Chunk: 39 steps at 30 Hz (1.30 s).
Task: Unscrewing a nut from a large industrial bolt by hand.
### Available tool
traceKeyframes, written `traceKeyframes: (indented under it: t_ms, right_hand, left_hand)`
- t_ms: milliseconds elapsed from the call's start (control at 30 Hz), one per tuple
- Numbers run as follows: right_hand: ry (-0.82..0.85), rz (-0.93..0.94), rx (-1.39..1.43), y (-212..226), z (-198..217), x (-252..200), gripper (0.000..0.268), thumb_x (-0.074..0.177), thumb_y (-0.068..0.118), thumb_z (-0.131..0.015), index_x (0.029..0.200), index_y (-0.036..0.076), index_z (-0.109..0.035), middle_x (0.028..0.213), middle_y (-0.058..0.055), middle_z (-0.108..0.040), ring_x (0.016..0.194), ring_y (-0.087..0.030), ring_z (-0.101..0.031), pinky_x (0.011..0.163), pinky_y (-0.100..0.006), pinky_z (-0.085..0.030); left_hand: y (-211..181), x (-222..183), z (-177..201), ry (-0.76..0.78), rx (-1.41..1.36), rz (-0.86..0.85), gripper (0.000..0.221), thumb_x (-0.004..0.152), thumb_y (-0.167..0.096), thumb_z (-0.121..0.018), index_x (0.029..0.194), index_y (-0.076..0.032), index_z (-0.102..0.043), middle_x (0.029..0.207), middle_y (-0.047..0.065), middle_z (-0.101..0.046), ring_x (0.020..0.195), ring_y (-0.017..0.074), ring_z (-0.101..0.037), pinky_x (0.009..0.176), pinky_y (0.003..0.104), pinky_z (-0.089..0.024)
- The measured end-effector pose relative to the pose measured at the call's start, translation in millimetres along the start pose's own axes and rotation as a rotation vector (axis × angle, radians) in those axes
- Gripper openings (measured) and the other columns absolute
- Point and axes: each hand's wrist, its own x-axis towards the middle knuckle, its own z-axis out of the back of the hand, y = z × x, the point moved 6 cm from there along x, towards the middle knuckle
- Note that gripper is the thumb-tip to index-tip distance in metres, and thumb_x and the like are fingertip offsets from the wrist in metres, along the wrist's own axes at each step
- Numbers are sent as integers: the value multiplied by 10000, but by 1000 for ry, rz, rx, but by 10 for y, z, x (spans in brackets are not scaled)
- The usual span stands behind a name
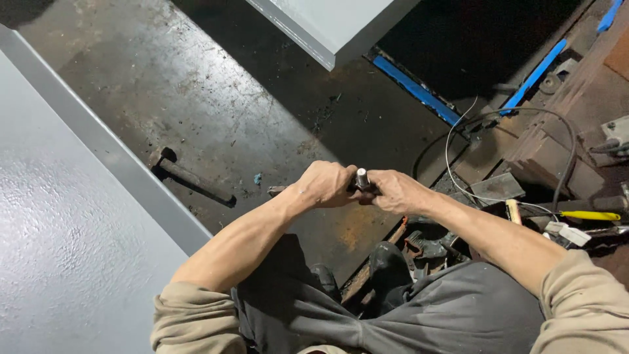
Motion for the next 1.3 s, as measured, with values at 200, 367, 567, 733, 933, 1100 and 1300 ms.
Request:
traceKeyframes:
  t_ms: [200, 367, 567, 733, 933, 1100, 1300]
  right_hand:
    - [-37, -42, -96, -369, -135, -16, 163, 816, 104, -638, 947, 8, -633, 854, -165, -697, 826, -316, -688, 726, -435, -555]
    - [34, -108, 9, -161, -46, -15, 198, 837, 128, -617, 1005, 23, -615, 823, -162, -681, 726, -304, -671, 668, -449, -535]
    - [52, -137, -50, -268, -127, -29, 204, 886, 187, -611, 984, 9, -599, 800, -153, -680, 728, -285, -680, 697, -417, -558]
    - [-29, -24, -66, -146, -30, -16, 305, 890, 278, -717, 987, 5, -623, 826, -162, -688, 749, -309, -670, 692, -449, -540]
    - [80, -184, -66, -202, -69, -64, 243, 892, 226, -670, 963, -6, -651, 801, -178, -707, 755, -326, -706, 730, -451, -541]
    - [22, -38, 24, -140, -45, -42, 348, 859, 326, -722, 981, 3, -676, 827, -157, -709, 737, -309, -694, 679, -451, -536]
    - [-5, -20, 34, -46, 23, -55, 380, 881, 384, -742, 937, 11, -691, 775, -130, -717, 703, -248, -689, 679, -417, -540]
  left_hand:
    - [-68, -46, 58, 36, -60, -8, 624, 915, -643, -684, 916, -20, -645, 693, 211, -678, 642, 414, -684, 585, 489, -551]
    - [-74, -31, 70, 4, -55, -27, 558, 877, -581, -699, 961, -32, -641, 681, 192, -689, 627, 396, -692, 564, 490, -550]
    - [-55, -22, 14, 19, 1, -41, 504, 899, -525, -688, 995, -33, -640, 709, 186, -689, 650, 387, -702, 581, 480, -563]
    - [-98, -46, 123, -7, -42, -15, 546, 884, -570, -705, 970, -34, -649, 693, 198, -683, 662, 411, -684, 588, 500, -545]
    - [-95, -34, 53, 33, 26, -56, 523, 886, -552, -689, 991, -41, -649, 705, 182, -694, 662, 399, -692, 599, 487, -553]
    - [-99, -52, 136, -6, 12, 9, 597, 882, -632, -669, 937, -38, -651, 689, 203, -679, 656, 412, -683, 597, 499, -551]
    - [-40, -19, -19, 49, 13, -15, 546, 887, -580, -641, 973, -42, -651, 686, 197, -681, 634, 404, -693, 586, 494, -549]
